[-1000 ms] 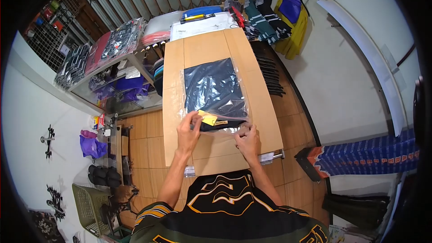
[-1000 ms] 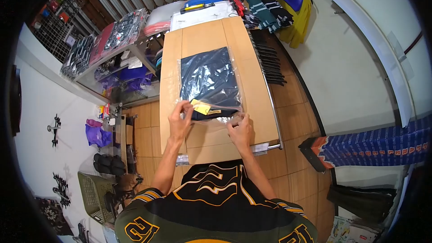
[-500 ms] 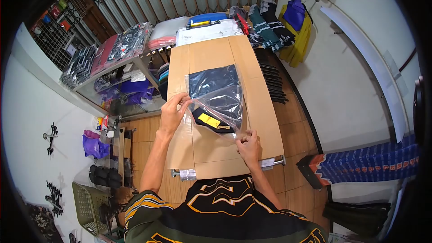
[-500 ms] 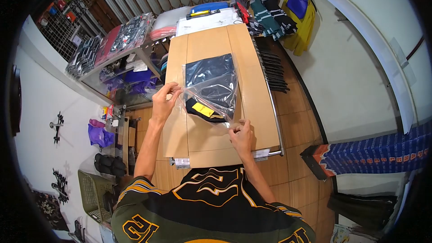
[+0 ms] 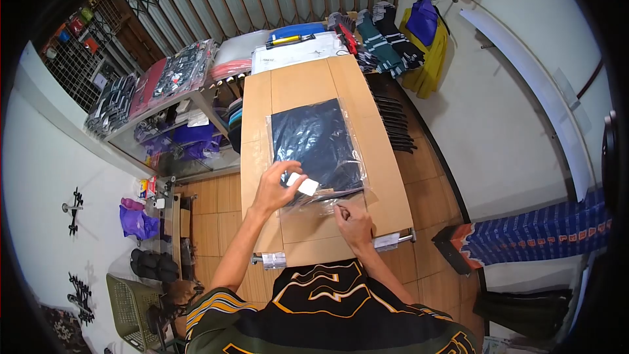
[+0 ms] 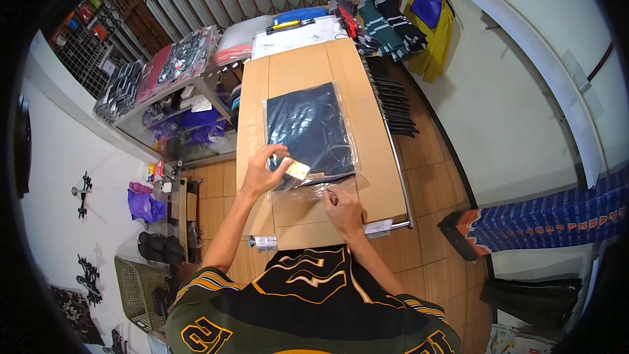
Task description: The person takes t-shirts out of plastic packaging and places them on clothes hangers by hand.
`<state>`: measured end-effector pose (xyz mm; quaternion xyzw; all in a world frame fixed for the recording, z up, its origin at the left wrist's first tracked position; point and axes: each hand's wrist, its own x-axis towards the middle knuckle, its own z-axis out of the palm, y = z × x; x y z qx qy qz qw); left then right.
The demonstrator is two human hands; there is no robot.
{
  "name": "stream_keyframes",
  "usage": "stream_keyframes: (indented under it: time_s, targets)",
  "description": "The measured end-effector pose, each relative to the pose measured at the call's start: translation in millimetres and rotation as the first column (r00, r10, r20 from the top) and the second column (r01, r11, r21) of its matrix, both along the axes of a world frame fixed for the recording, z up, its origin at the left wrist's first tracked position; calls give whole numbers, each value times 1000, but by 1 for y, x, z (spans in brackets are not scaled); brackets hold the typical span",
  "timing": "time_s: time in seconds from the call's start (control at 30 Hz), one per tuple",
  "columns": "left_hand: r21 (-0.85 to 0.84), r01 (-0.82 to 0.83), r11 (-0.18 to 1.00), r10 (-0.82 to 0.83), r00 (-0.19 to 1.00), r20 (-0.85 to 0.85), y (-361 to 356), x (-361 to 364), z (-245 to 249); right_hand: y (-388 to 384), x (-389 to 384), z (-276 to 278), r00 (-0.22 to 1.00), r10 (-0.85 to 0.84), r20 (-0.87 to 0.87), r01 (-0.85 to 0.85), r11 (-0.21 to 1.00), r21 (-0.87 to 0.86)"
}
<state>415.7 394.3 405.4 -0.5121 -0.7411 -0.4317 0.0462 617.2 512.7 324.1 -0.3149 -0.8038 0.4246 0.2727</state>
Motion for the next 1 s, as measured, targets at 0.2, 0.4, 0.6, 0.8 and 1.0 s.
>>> stream_keyframes:
  time_s: [0.2,0.4,0.6,0.8,1.0]
  targets:
    - [-130,-166,978,171,985,27,24,-57,-38,-12,-24,-6,988,141,66,-153,958,242]
    - [-267,-297,917,281,955,-98,57,-146,-93,-12,-47,-15,963,169,209,-228,926,302]
    - [-539,-413,734,497,867,12,79,-177,-95,-3,-64,-27,923,134,362,-257,912,318]
    - [-569,-460,682,544,839,-25,85,-181,-95,2,-57,-12,913,137,384,-279,897,342]
    - [-582,-425,693,487,871,-57,81,-191,-104,-7,-10,12,851,277,446,-421,867,265]
